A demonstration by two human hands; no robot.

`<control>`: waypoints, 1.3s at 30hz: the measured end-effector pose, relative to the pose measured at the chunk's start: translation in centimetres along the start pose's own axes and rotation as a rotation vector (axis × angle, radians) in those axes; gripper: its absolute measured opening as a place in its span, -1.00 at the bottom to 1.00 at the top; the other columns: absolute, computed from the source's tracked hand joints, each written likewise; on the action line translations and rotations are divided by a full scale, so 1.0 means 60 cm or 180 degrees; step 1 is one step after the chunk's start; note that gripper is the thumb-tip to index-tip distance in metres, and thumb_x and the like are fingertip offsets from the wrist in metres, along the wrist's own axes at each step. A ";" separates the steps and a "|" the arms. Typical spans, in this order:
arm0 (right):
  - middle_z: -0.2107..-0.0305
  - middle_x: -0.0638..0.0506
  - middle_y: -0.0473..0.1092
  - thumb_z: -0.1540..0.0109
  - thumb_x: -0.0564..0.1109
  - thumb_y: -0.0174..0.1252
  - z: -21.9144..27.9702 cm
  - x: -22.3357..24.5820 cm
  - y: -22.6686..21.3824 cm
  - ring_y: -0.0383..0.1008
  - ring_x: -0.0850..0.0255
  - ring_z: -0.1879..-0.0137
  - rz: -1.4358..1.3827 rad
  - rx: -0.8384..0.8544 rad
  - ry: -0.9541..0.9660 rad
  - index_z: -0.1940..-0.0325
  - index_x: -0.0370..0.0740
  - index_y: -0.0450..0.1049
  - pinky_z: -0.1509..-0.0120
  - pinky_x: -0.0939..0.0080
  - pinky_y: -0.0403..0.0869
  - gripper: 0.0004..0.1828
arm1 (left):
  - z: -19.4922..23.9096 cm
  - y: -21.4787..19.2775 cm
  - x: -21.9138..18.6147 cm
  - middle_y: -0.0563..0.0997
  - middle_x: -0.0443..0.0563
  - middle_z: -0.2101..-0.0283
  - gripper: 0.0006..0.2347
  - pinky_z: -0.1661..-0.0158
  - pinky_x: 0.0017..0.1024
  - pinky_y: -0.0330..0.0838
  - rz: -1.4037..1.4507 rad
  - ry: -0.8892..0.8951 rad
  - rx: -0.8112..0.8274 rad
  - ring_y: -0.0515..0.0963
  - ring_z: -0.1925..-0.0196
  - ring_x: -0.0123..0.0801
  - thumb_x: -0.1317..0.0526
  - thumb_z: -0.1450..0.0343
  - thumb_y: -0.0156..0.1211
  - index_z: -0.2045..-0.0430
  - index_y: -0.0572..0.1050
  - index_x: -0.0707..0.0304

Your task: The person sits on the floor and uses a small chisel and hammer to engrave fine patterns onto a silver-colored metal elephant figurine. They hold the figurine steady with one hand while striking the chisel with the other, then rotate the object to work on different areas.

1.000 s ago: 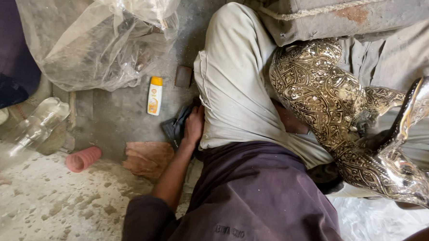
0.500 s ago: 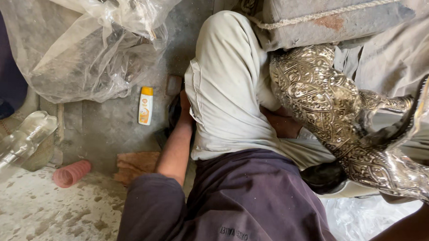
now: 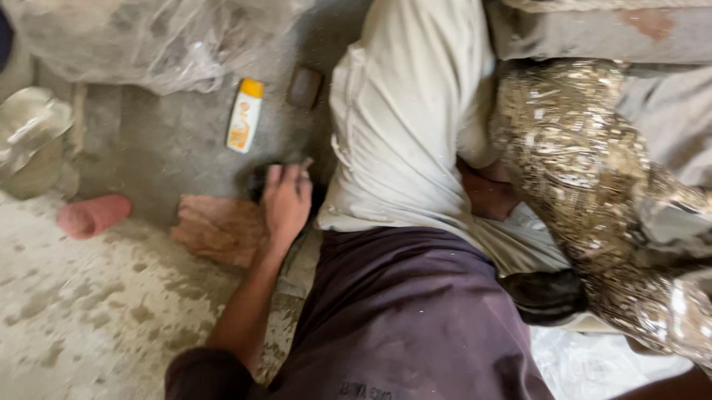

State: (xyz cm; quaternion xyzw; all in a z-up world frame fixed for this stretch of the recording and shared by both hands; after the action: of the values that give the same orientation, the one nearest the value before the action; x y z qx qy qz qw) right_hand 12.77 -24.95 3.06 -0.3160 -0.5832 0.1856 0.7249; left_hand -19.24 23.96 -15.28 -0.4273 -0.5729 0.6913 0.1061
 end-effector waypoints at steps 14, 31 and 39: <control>0.26 -0.18 0.52 -0.35 -0.05 0.40 0.027 -0.096 -0.100 0.53 0.12 0.22 -0.1066 -0.0247 0.0527 -0.10 -0.55 0.48 0.08 0.17 0.52 -0.52 | -0.110 -0.175 -0.556 0.66 0.06 0.15 -0.73 0.13 -0.48 0.65 0.3160 0.1542 0.1515 0.74 0.13 -0.41 0.27 -0.50 0.34 0.01 0.42 0.38; 0.11 -0.20 0.45 -0.37 -0.13 0.26 0.191 -0.119 -0.315 0.51 0.05 -0.01 0.0864 -0.0205 -0.0347 -0.20 -0.41 0.39 -0.15 0.09 0.52 -0.60 | 0.002 -0.101 -0.750 0.64 -0.06 0.25 -0.60 0.25 -0.45 0.60 0.2723 0.4138 0.2879 0.70 0.25 -0.40 0.17 -0.51 0.31 -0.21 0.31 0.03; 0.09 -0.22 0.44 -0.34 -0.25 0.18 0.205 -0.035 -0.305 0.54 0.04 0.00 0.2004 -0.0165 -0.1495 -0.30 -0.39 0.36 -0.11 0.15 0.57 -0.56 | 0.009 -0.118 -0.771 0.58 -0.04 0.39 -0.66 0.36 -0.41 0.59 0.2052 0.4385 0.3289 0.69 0.37 -0.34 0.24 -0.50 0.31 -0.13 0.36 -0.01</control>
State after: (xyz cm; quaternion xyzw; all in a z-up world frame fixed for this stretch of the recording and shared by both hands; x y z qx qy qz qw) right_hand -1.42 -36.73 15.35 -0.4466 -0.6123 0.4514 0.4711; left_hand 6.30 -3.58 12.67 -0.7833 0.1438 0.4502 0.4039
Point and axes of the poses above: each hand's wrist, its own z-axis away from the middle knuckle, its own y-axis out of the palm, x = y × z, the point moved 6 cm from there along -z, towards the middle knuckle
